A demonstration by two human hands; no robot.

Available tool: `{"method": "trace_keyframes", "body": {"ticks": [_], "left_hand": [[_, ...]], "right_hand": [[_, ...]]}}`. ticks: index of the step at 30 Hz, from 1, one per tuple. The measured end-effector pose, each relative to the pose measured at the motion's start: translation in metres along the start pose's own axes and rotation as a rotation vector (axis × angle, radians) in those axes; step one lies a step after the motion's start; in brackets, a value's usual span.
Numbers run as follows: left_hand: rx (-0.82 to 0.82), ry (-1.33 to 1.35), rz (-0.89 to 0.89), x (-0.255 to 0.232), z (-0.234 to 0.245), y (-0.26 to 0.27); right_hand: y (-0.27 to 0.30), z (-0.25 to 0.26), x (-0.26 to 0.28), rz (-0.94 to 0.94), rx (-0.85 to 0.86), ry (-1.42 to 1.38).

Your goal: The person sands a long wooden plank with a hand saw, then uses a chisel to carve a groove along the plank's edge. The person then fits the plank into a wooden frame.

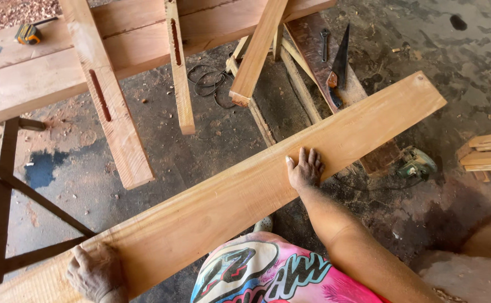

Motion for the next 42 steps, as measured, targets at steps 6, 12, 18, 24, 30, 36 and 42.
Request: {"method": "trace_keyframes", "body": {"ticks": [6, 12, 18, 24, 30, 36, 42], "left_hand": [[0.034, 0.074, 0.11, 0.001, -0.002, -0.002], [0.049, 0.035, 0.086, 0.002, -0.01, -0.011], [0.062, 0.03, 0.105, 0.006, -0.019, -0.008], [0.072, 0.015, 0.105, 0.01, -0.021, -0.005], [0.078, -0.003, 0.092, 0.01, -0.022, -0.005], [0.048, 0.011, 0.108, 0.012, -0.017, -0.004], [0.008, 0.056, 0.122, 0.008, -0.007, -0.007]], "right_hand": [[-0.002, 0.0, 0.0, -0.027, 0.021, -0.017], [-0.002, 0.001, -0.002, -0.037, 0.011, -0.04], [-0.001, -0.004, -0.004, 0.002, -0.034, 0.0], [-0.002, -0.005, -0.003, 0.007, -0.031, 0.008], [-0.004, -0.01, -0.007, -0.011, -0.001, 0.026], [-0.006, -0.007, -0.009, -0.032, 0.052, 0.066], [0.0, 0.001, -0.001, -0.042, 0.099, 0.018]]}}
Point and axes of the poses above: each hand's wrist, its own y-axis away from the middle knuckle, its own z-axis out of the back of the hand, x = y × z, the point moved 9 cm from there along -y, towards the middle knuckle, and after that the axes turned 11 degrees about -y, right-handed, at the moved point
